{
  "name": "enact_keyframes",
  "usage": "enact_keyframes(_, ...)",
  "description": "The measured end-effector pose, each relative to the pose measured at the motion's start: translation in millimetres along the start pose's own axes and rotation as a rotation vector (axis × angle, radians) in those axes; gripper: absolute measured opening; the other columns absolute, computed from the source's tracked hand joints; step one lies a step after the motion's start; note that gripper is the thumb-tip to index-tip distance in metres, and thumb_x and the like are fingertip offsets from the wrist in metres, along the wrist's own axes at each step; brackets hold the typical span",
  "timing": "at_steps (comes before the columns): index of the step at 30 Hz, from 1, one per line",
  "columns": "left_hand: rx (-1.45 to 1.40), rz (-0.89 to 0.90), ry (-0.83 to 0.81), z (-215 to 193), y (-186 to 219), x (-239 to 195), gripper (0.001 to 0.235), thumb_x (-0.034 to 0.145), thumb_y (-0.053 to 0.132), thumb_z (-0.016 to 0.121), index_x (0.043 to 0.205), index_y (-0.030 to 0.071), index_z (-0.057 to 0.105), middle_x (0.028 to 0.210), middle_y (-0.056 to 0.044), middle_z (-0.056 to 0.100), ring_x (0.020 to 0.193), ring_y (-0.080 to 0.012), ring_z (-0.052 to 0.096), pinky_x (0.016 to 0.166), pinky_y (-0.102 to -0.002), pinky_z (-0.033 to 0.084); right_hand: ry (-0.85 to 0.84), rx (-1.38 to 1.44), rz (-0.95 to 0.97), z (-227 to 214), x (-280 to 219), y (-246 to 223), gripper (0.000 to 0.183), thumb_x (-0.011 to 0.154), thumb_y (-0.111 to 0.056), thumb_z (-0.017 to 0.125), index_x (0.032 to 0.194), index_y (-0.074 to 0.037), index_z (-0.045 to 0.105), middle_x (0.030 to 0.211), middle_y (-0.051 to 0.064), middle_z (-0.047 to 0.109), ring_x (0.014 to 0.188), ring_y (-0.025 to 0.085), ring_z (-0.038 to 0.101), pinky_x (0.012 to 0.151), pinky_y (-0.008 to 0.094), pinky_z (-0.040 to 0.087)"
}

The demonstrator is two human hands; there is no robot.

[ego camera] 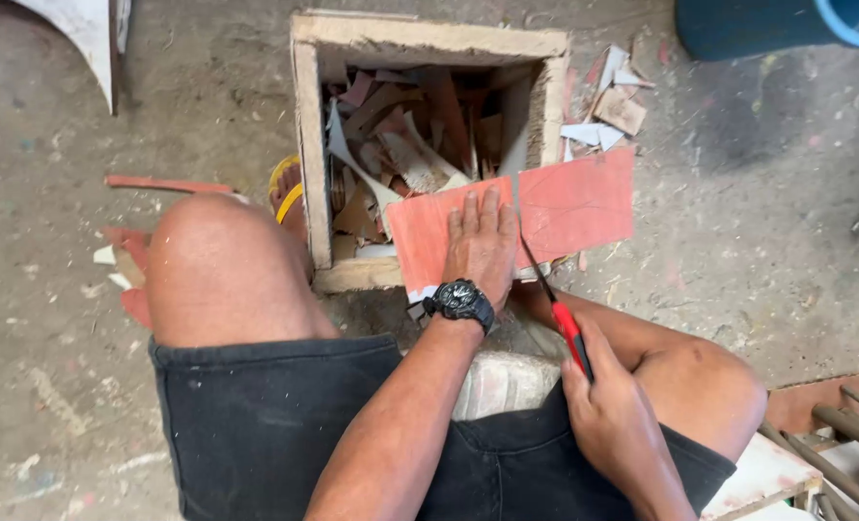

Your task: Sawing a piece of red material along a marked line using a hand saw and placing the pieces in a box

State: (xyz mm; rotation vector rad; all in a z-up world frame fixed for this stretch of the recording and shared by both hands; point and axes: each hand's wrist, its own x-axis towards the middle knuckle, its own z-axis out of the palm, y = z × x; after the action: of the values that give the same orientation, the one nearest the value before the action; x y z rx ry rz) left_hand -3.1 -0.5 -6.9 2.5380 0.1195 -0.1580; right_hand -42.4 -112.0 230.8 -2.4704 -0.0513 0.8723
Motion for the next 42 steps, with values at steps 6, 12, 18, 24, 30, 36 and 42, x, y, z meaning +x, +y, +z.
enact_keyframes(6,-0.061,-0.027,-0.119,-30.6,6.0,-1.2,0.074,0.081,0.008,0.067,0.151,0.005,0.046,0.160,-0.025,0.037,0.147,-0.0520,0.035,0.118,-0.066,0.029,-0.119,-0.193,0.262,32.3,84.6,3.6,0.061,0.100,-0.026,0.047,0.160,-0.021,0.036,0.140,0.025,0.060,0.130,0.044,0.057,0.113,0.058,0.043)
enact_keyframes(12,-0.101,-0.049,-0.106,-35.0,6.1,-0.3,0.078,0.079,0.023,0.079,0.147,0.001,0.047,0.159,-0.026,0.037,0.146,-0.0513,0.037,0.120,-0.064,0.030,-0.134,-0.158,0.274,25.9,67.7,-8.6,0.061,0.102,-0.021,0.046,0.161,-0.016,0.032,0.141,0.032,0.056,0.130,0.052,0.054,0.111,0.064,0.042)
enact_keyframes(18,-0.069,-0.061,-0.097,-38.1,10.8,-2.9,0.080,0.078,0.024,0.083,0.147,0.002,0.048,0.160,-0.027,0.034,0.147,-0.0516,0.036,0.120,-0.065,0.030,-0.134,-0.182,0.275,33.5,71.0,1.5,0.062,0.101,-0.026,0.045,0.161,-0.017,0.032,0.144,0.030,0.055,0.134,0.051,0.051,0.113,0.064,0.040)
enact_keyframes(24,-0.041,-0.012,-0.147,-31.8,6.1,-4.8,0.087,0.074,0.031,0.085,0.147,0.001,0.048,0.160,-0.026,0.035,0.149,-0.0501,0.032,0.122,-0.064,0.026,-0.115,-0.178,0.317,39.8,70.0,11.5,0.062,0.102,-0.028,0.046,0.161,-0.024,0.031,0.141,0.028,0.059,0.133,0.047,0.054,0.114,0.059,0.041)
enact_keyframes(30,-0.059,-0.004,-0.081,-14.5,-1.6,-11.1,0.081,0.075,0.029,0.084,0.146,0.005,0.052,0.160,-0.019,0.040,0.150,-0.0436,0.034,0.123,-0.059,0.027,-0.115,-0.061,0.282,23.1,67.2,-8.7,0.062,0.099,-0.026,0.048,0.160,-0.022,0.036,0.141,0.029,0.058,0.133,0.048,0.053,0.112,0.060,0.042)
enact_keyframes(36,-0.079,-0.052,-0.154,-23.7,2.3,-7.7,0.086,0.073,0.034,0.086,0.146,0.006,0.049,0.161,-0.018,0.038,0.150,-0.0406,0.036,0.124,-0.056,0.028,-0.157,-0.147,0.306,19.8,59.1,-32.2,0.062,0.099,-0.024,0.046,0.160,-0.016,0.035,0.143,0.031,0.056,0.134,0.049,0.052,0.113,0.063,0.041)
enact_keyframes(42,-0.058,-0.088,-0.207,-1.9,0.0,-3.6,0.093,0.074,0.033,0.085,0.150,0.001,0.043,0.165,-0.022,0.031,0.153,-0.0438,0.029,0.126,-0.058,0.021,-0.087,-0.090,0.292,33.7,69.3,-19.5,0.061,0.102,-0.018,0.045,0.162,-0.011,0.031,0.147,0.032,0.052,0.136,0.051,0.049,0.114,0.066,0.038)
